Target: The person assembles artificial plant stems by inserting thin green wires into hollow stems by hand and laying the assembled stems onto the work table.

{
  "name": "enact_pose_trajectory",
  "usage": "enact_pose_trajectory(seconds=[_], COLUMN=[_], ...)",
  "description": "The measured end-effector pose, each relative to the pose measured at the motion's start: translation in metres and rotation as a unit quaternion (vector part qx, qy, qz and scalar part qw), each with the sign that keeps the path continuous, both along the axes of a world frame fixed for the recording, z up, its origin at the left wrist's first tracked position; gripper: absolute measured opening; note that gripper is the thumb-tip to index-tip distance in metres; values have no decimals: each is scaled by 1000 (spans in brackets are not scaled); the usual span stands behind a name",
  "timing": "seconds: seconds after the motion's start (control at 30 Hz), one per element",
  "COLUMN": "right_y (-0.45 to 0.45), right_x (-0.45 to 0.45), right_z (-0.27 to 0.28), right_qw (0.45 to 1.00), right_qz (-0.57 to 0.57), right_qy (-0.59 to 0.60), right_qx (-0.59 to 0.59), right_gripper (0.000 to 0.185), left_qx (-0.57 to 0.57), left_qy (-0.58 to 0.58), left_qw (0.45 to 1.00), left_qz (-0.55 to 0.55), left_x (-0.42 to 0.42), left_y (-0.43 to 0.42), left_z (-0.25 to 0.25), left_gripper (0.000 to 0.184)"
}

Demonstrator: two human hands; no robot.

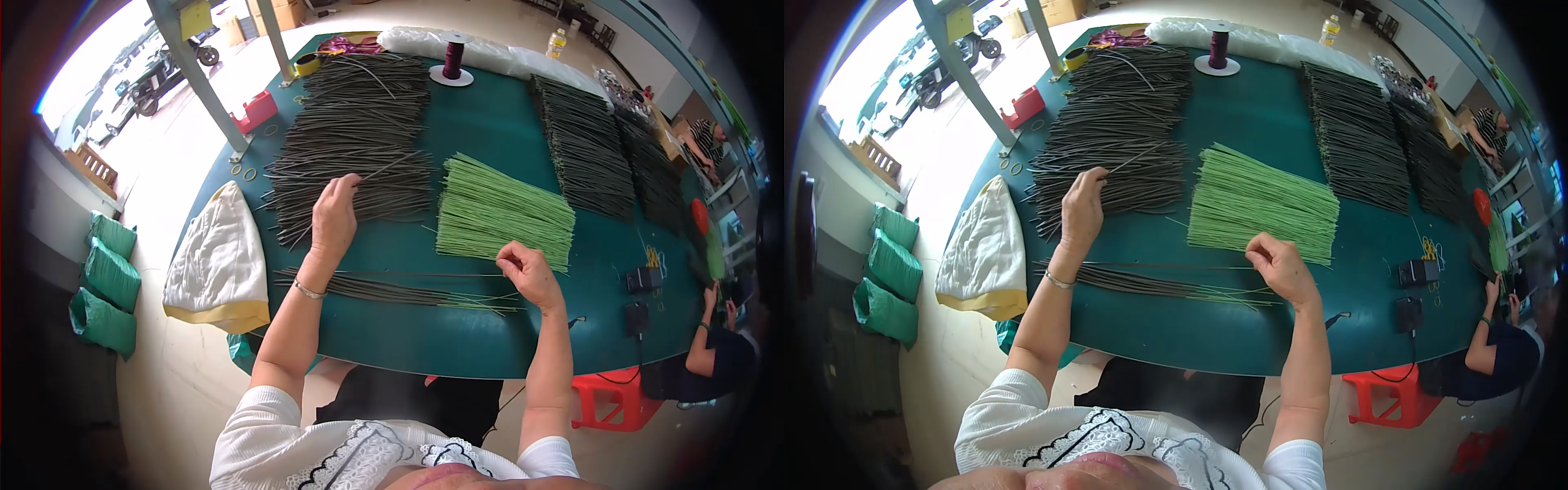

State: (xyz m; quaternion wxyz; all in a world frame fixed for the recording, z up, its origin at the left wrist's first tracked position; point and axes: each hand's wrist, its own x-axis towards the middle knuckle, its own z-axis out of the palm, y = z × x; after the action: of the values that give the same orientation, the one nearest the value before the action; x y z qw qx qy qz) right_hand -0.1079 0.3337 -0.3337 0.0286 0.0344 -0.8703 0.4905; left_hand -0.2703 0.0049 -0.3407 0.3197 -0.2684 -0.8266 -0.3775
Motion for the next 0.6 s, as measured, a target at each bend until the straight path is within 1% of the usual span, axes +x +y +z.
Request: enact_pose_trajectory(seconds=[0.03,0.1,0.17,0.2,0.23,0.27,0.3,0.37,0.4,0.43,0.47,0.5,0.53,0.6], right_y=[-3,-16,-20,-22,-23,-20,-16,-3,2,6,10,12,13,11], right_x=[-2,-3,-1,0,0,0,-1,-1,0,-1,-2,0,-2,-5], right_z=[-2,-1,-3,-5,-6,1,1,-1,0,0,-1,-2,-5,-4], right_qw=[1000,1000,999,999,998,998,998,996,998,998,997,994,991,987], right_qz=[-8,15,24,30,36,39,48,23,6,10,-16,-46,-45,-75], right_qy=[-9,-10,-14,-33,-52,-11,-8,79,34,36,49,60,100,139], right_qx=[-1,10,24,2,-19,49,48,25,-46,-47,-63,-79,-80,-40], right_gripper=[5,5,6,6,6,5,5,4,3,3,3,2,2,3], left_qx=[-9,-6,-54,-55,-20,16,49,16,2,-14,-52,-54,-35,-5], left_qy=[2,-27,-73,-71,-98,-123,-140,-150,-100,-51,-72,-74,-88,-136], left_qw=[1000,1000,996,996,995,990,984,981,986,988,988,987,987,979], left_qz=[-9,-15,10,17,-24,-62,-101,-122,-132,-143,-129,-129,-132,-150], left_x=[5,9,9,8,8,7,9,16,17,18,25,25,26,28], left_y=[1,3,0,1,2,3,6,12,17,21,23,22,24,30], left_z=[5,5,3,2,0,-1,-1,1,-2,-6,-1,-3,-7,-13], left_gripper=[22,21,22,22,22,22,22,23,21,20,16,16,15,12])
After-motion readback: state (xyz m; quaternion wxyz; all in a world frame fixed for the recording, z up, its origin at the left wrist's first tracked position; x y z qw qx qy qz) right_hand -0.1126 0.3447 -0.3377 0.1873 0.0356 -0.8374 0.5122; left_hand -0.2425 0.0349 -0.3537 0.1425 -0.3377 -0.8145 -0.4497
